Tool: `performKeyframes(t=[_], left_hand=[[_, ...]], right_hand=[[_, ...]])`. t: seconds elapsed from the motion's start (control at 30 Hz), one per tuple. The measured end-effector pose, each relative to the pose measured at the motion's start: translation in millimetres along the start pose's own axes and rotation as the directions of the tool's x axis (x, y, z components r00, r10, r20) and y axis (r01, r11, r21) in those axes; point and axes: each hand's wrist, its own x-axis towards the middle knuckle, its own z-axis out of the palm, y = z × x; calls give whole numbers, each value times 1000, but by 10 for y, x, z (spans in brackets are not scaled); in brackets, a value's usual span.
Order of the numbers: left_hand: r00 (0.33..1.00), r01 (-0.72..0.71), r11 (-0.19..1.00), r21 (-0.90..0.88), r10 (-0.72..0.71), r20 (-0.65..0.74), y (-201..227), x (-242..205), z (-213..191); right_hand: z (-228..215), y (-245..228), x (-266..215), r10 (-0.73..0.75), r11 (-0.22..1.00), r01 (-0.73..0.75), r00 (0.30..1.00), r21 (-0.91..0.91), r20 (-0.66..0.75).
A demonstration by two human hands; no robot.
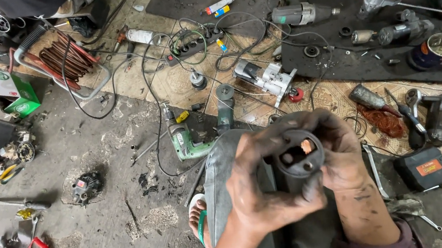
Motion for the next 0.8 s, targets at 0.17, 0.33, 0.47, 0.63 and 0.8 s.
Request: performKeyframes(t=[0.17, 0.33, 0.47, 0.63, 0.8], left_hand=[[975, 211, 967, 145, -220, 44, -426, -199, 56], [873, 427, 767, -479, -488, -2, -904, -493, 213], [842, 462, 712, -529, -539, 11, -1011, -540, 193], [823, 500, 670, -549, -564, 62, -1037, -583, 179], [818, 503, 660, -558, -572, 61, -1039, -590, 184]], right_hand=[[-168, 223, -91, 11, 979, -14, 1000, 204, 13], [-79, 158, 11, -57, 887, -134, 917, -441, -394], [-149, 154, 27, -43, 901, -107, 942, -421, -332], [-196, 249, -12, -85, 871, -122, 917, -477, -390], [-174, 176, 32, -85, 864, -95, 940, -494, -330]])
